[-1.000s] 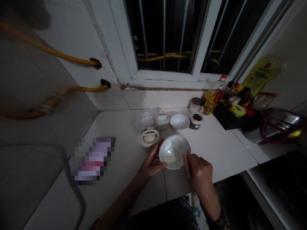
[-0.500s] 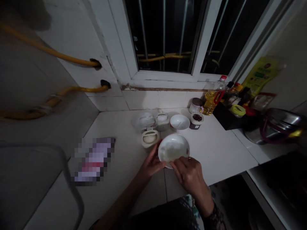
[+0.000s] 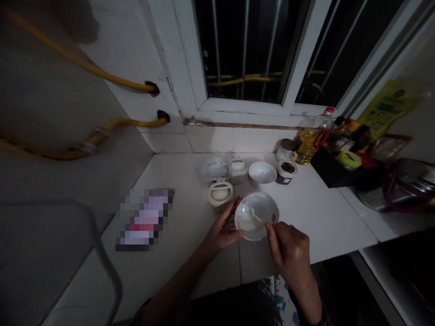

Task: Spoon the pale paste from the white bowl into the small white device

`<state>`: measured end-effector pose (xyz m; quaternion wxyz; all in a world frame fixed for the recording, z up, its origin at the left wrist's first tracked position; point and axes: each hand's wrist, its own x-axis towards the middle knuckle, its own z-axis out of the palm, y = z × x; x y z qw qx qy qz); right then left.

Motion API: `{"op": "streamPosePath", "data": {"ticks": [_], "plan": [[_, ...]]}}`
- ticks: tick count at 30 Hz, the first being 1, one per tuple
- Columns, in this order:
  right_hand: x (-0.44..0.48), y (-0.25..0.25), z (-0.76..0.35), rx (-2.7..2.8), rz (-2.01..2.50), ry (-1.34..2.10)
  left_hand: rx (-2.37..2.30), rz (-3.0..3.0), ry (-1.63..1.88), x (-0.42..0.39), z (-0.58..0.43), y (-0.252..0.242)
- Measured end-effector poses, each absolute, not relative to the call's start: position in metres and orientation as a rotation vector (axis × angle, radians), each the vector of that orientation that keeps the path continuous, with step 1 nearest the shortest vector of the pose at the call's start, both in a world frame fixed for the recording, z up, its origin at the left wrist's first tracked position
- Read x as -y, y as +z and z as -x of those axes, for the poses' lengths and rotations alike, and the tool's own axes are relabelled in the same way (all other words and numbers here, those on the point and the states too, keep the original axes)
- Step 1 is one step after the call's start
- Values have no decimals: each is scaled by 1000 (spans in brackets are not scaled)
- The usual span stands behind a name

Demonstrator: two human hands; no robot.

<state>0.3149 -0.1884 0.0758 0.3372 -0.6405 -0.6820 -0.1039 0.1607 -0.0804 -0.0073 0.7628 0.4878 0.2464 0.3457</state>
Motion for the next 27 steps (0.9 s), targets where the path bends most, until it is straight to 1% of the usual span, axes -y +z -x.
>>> {"op": "streamPosePath", "data": {"ticks": [3,5,9,15,23,27], "plan": [[191,74,-315,1785,1682,-21,-546,-1044,747,81,-161,-7],[191,72,-316,1813,1712,45,-546,-1037,735,81,-161,-5],[195,71,-315,1717,1726,-39,-538,-1037,727,80,-160,1],[197,71,-315,1801,1734,68,-542,-1031,735,80,-158,3],[198,66,-324,1873,1725,-36,-533,-1058,765,80,-158,-1],[198,66,-333,1811,1757,-94,-542,-1054,758,78,-157,0]]}}
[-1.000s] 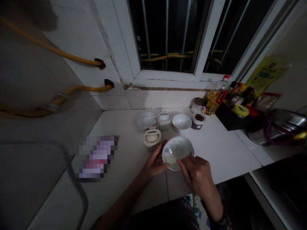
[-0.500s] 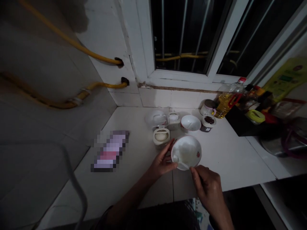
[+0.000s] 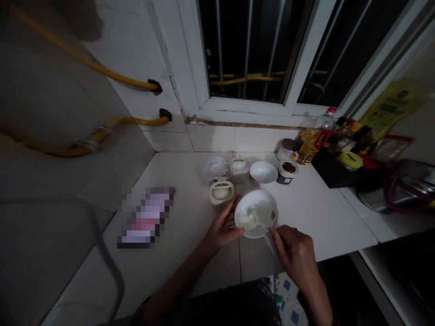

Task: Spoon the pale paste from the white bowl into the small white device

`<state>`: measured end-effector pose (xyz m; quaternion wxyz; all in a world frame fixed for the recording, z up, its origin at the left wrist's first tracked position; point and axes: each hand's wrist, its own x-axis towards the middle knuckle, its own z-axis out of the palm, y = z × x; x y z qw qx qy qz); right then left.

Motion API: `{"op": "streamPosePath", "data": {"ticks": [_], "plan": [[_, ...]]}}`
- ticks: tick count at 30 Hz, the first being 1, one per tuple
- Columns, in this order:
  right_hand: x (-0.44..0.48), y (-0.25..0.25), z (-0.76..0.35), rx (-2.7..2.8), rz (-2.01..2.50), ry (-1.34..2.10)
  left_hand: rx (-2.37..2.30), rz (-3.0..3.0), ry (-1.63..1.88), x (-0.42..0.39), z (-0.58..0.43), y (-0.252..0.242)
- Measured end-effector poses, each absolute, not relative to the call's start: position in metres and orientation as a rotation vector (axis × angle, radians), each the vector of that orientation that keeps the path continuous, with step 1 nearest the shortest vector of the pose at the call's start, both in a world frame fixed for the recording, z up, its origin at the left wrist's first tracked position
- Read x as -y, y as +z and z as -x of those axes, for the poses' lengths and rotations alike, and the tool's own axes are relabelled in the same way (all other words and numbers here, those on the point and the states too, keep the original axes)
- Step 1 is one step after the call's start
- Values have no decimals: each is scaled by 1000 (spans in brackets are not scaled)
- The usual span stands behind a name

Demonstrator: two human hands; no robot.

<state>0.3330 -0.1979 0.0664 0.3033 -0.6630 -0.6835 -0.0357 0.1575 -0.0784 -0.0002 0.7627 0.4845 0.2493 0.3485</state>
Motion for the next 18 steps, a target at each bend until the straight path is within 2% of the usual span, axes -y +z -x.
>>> {"op": "streamPosePath", "data": {"ticks": [7,14,18], "plan": [[200,65,-349,1696,1959,-57,-542,-1074,761,81,-157,3],[185,38,-338,1285,1865,522,-576,-1105,734,83,-156,7],[182,30,-339,981,1817,720,-573,-1050,768,82,-158,3]]}}
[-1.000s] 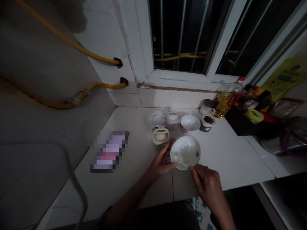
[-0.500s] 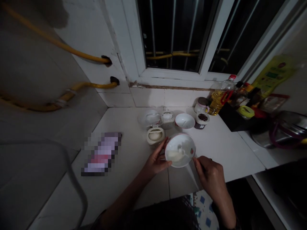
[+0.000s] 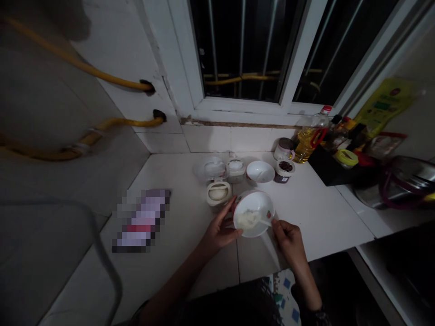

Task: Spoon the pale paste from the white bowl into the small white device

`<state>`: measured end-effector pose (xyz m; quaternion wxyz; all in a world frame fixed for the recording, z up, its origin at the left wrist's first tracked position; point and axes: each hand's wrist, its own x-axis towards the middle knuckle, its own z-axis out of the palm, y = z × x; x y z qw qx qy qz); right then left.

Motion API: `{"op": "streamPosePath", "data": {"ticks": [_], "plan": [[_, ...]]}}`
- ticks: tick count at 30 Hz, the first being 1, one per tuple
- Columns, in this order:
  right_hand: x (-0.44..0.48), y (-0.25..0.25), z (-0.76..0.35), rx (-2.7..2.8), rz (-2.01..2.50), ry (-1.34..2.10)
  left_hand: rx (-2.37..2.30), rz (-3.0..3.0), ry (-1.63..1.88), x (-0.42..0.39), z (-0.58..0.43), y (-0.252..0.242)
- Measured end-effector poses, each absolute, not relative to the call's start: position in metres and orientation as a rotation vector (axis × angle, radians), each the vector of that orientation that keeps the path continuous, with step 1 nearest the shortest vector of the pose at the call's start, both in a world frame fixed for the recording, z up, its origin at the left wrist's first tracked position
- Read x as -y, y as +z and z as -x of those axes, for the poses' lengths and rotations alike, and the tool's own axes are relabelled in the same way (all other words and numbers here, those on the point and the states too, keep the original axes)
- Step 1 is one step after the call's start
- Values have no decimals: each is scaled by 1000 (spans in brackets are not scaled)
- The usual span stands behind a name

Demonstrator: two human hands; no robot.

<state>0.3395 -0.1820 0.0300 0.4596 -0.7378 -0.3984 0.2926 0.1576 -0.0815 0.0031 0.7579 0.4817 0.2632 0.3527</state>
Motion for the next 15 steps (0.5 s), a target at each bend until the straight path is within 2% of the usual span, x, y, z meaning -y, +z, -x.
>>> {"op": "streamPosePath", "data": {"ticks": [15], "plan": [[180,39,-340,835,1660,775,-610,-883,686,78,-167,-19]]}}
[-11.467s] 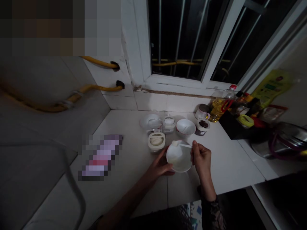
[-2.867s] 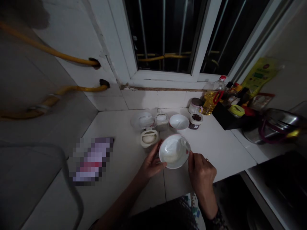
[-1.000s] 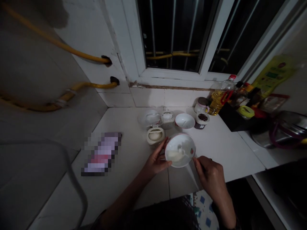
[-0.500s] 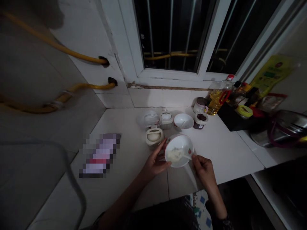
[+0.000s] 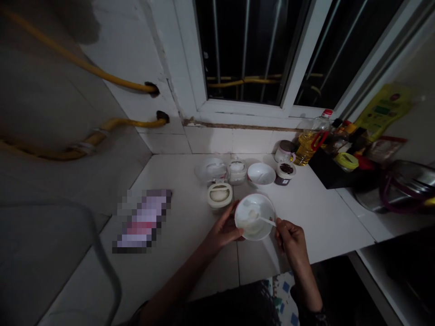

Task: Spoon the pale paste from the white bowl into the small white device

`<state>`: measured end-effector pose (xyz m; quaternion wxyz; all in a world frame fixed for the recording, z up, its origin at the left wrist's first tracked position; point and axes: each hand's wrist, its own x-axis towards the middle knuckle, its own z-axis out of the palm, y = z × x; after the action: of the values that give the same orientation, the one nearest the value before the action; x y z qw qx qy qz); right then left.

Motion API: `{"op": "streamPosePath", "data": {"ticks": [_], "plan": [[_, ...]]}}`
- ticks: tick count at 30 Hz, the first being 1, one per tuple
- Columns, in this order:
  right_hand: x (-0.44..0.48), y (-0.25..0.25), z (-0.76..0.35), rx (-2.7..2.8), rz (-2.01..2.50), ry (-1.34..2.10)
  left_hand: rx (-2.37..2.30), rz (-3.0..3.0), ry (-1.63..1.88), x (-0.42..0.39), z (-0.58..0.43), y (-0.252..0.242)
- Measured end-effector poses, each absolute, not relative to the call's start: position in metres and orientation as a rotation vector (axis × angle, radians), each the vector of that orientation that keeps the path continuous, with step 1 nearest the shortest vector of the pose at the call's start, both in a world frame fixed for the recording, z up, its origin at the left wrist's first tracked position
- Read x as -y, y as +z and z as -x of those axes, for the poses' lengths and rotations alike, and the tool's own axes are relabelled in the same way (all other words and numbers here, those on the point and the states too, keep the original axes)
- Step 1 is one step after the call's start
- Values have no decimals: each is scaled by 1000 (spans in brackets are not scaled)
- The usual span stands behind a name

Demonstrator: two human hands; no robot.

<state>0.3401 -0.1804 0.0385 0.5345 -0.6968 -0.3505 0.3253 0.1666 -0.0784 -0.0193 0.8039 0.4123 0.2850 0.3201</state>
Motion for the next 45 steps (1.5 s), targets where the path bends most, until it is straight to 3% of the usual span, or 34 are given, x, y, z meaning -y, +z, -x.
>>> {"op": "streamPosePath", "data": {"ticks": [14,21,24,34,42,45], "plan": [[128,82,-315,1095,1596,611,-670,-800,653,76,-168,-18],[102,77,-292,1742,1667,-140,-636,-801,679,76,-167,-19],[99,74,-290,1967,1715,-284,-614,-822,689,77,-167,-18],[137,86,-324,1522,1749,199,-610,-829,687,75,-166,-19],[180,78,-361,1631,2036,101,-565,-976,716,77,-160,-9],[180,68,-356,1593,2011,248,-587,-1047,718,78,-159,-4]]}}
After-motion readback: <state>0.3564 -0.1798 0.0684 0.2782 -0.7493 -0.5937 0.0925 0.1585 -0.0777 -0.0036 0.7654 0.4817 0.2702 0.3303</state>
